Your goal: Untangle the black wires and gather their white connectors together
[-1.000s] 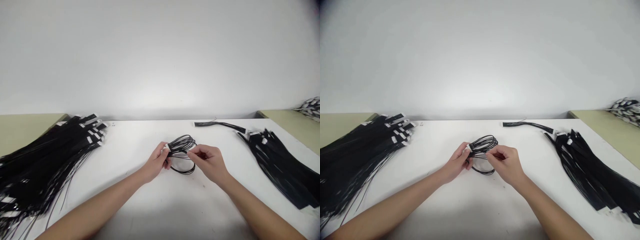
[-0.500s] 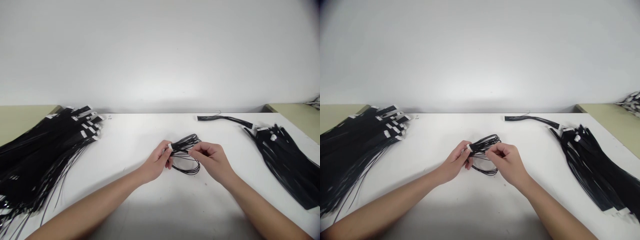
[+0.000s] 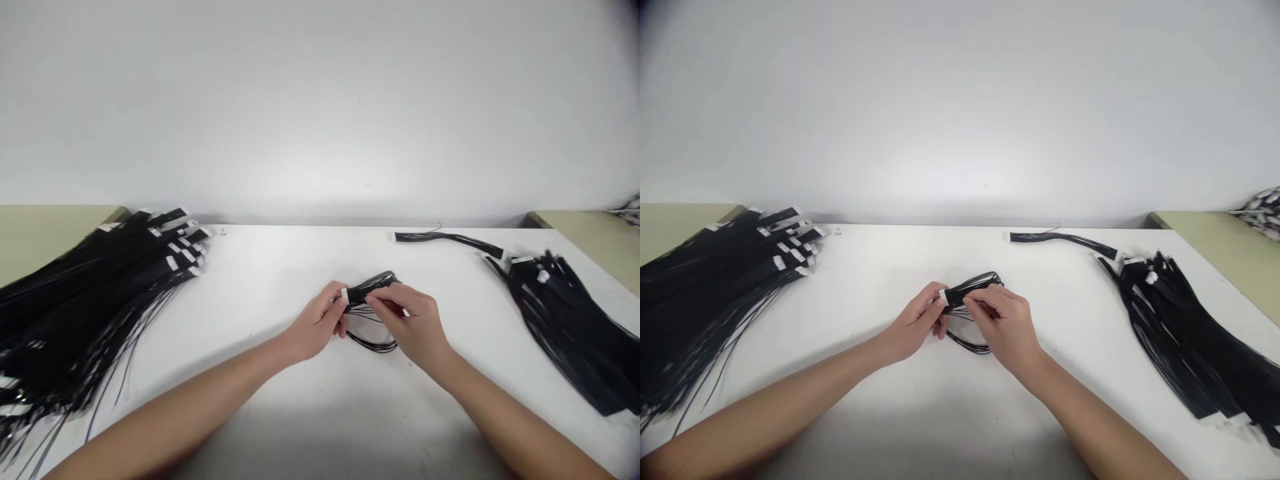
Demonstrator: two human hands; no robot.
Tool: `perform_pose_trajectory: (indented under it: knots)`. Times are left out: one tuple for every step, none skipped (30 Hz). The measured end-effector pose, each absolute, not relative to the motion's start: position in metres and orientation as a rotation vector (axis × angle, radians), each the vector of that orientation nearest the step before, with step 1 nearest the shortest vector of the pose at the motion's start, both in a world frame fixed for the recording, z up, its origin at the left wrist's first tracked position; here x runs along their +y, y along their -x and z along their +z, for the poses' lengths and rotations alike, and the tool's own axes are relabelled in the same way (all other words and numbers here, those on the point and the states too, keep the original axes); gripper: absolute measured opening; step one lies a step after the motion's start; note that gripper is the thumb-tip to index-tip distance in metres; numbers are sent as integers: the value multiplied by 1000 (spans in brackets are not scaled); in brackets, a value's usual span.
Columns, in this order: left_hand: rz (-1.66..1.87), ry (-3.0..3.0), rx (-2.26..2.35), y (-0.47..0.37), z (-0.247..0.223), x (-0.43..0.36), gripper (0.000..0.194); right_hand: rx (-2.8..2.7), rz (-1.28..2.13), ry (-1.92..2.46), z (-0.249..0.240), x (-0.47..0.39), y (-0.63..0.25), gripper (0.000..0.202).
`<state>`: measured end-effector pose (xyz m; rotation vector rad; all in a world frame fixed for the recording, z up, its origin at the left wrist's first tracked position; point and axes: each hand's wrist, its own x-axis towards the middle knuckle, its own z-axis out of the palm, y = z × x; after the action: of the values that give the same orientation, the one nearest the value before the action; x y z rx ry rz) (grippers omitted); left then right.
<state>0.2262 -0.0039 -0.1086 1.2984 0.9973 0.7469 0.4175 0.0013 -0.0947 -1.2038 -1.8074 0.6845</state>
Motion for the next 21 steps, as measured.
perform_pose_trajectory:
  knots:
    - [746,-1291,990,-226,-108,-4,30,-1818,687,1201,-95,2,-417,12]
    - [748,-1279,982,-226,-108,-3,30,-1835,667,1191,-95,3,-418,12]
    - [754,-1268,973,-227,-108,-3,31,-1856,618,1173,-95,4,-418,10]
    - [766,-1258,963,-227,-108,-2,31,-1876,537,1142,-96,5,-419,6]
    - [785,-1248,956,-227,-108,-2,31,-1899,429,1103,-96,6,-419,8]
    - [808,-1240,954,-227,-109,-2,31,-1925,311,1068,-97,7,-420,19]
    - [828,-1236,958,-227,-109,-2,31,-1953,211,1040,-97,8,-420,32]
    - [840,-1239,965,-228,-109,-4,30,-1974,162,1026,-98,10,-421,43]
    - [848,-1251,973,-228,-109,-6,30,-1961,205,1027,-98,11,-421,48]
    - [850,-1269,976,-229,-109,-8,29,-1900,322,1036,-99,12,-421,49]
    - [854,-1288,972,-231,-108,-11,29,-1801,474,1044,-100,13,-422,45]
    - [878,-1289,970,-233,-108,-13,29,-1631,652,1039,-101,14,-423,39]
    - [927,-1268,975,-234,-108,-15,30,-1506,732,1035,-102,16,-423,32]
    - [994,-1228,986,-236,-108,-17,29,-1400,771,1032,-103,18,-424,27]
    - [1079,-1166,1013,-237,-108,-18,29,-1291,796,1027,-103,20,-425,23]
    - [1157,-1107,1041,-238,-108,-17,29,-1177,819,1009,-103,22,-426,21]
    - [1223,-1056,1063,-239,-108,-16,29,-1055,856,972,-101,24,-427,24]
    - [1273,-1009,1073,-238,-108,-15,29,-927,901,919,-98,26,-428,28]
    - [1302,-967,1071,-238,-107,-14,31,-808,957,853,-94,28,-430,31]
    - [1316,-928,1055,-238,-106,-14,33,-698,1017,780,-88,28,-433,32]
    - [1322,-898,1031,-239,-103,-15,36,-598,1074,703,-80,26,-436,33]
